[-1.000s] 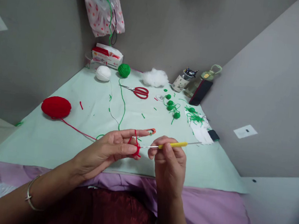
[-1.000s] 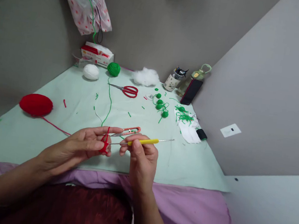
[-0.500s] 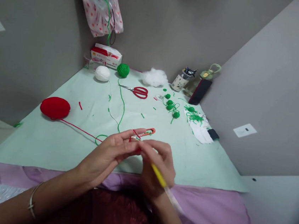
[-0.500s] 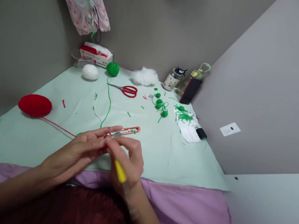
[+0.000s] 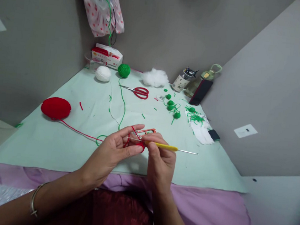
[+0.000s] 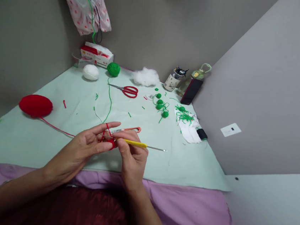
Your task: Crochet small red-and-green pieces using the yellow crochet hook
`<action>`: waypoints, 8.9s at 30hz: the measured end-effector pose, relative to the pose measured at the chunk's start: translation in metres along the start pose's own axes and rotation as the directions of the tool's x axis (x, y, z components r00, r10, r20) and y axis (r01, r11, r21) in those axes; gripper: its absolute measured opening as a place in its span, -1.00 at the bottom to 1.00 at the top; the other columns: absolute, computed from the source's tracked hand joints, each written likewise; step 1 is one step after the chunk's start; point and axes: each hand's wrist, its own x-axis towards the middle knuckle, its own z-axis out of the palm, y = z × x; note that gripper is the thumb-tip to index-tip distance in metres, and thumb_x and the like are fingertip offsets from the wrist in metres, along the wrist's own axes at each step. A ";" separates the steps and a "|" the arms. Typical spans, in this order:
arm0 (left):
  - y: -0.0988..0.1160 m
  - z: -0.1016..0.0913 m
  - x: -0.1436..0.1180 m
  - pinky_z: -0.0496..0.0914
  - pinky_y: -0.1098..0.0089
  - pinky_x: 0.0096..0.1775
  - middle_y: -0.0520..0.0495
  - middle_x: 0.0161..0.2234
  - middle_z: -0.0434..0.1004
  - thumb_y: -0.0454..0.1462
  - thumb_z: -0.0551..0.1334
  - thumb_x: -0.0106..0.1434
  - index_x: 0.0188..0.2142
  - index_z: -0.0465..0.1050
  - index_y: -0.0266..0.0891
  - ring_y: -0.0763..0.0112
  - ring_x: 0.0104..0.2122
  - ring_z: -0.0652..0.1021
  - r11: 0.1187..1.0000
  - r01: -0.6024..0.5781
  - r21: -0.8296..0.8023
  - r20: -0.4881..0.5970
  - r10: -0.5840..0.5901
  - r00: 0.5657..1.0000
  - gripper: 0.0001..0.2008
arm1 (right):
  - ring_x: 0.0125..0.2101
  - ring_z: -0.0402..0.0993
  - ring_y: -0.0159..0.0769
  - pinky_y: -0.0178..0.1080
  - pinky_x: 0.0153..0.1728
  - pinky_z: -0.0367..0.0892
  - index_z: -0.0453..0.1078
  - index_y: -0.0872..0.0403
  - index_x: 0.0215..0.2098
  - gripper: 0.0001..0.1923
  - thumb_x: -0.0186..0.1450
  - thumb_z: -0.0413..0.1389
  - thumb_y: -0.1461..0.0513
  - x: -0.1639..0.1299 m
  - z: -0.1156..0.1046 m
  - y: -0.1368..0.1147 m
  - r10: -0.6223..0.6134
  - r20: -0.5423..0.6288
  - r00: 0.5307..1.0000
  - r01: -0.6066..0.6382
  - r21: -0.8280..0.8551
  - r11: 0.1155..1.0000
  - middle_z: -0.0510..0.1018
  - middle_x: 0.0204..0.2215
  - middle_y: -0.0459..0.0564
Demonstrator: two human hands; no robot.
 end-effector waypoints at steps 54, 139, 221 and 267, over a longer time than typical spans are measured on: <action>0.014 -0.009 0.002 0.40 0.36 0.01 0.10 -0.33 0.57 -0.29 0.49 0.20 0.42 0.22 -0.05 0.44 -0.25 0.55 0.988 -0.054 0.146 0.057 0.046 0.997 -0.15 | -0.23 0.54 -0.27 -0.16 -0.16 0.44 0.64 -0.10 -0.17 -0.81 0.45 0.16 0.24 -0.004 -0.005 -0.009 -0.062 0.015 0.998 0.061 0.010 0.998 0.65 -0.30 -0.07; 0.019 -0.033 0.085 0.53 0.14 -0.11 -0.07 -0.37 0.48 -0.13 0.32 0.27 -0.42 0.45 -0.26 0.30 -0.36 0.54 0.930 -0.101 0.354 0.122 0.061 0.991 -0.74 | -0.52 0.38 -0.38 -0.30 -0.48 0.31 0.36 0.05 -0.34 -0.92 0.20 0.08 0.21 0.106 -0.048 0.030 0.247 0.358 0.900 -0.066 -0.449 0.891 0.49 -0.48 -0.13; -0.001 -0.052 0.129 0.55 0.14 -0.09 -0.11 -0.15 0.64 -0.13 0.28 0.43 -0.13 0.56 -0.30 0.25 -0.18 0.64 0.897 -0.108 0.429 0.058 0.092 0.994 -0.75 | -0.35 0.45 -0.33 -0.32 -0.36 0.27 0.55 -0.01 -0.08 -0.79 0.49 0.05 0.22 0.104 -0.029 0.057 -0.055 0.577 0.815 0.523 -0.692 0.497 0.55 -0.31 -0.02; -0.005 -0.044 0.121 0.46 0.33 -0.29 -0.04 -0.36 0.53 -0.19 0.34 0.20 -0.44 0.55 -0.17 0.29 -0.34 0.54 0.528 -0.462 0.712 0.174 0.505 0.845 -0.87 | -0.55 0.23 -0.41 -0.32 -0.50 0.18 0.55 0.11 -0.36 -0.74 0.21 0.16 0.08 0.118 -0.032 0.062 0.392 0.305 0.868 -0.233 -0.446 0.864 0.48 -0.58 -0.12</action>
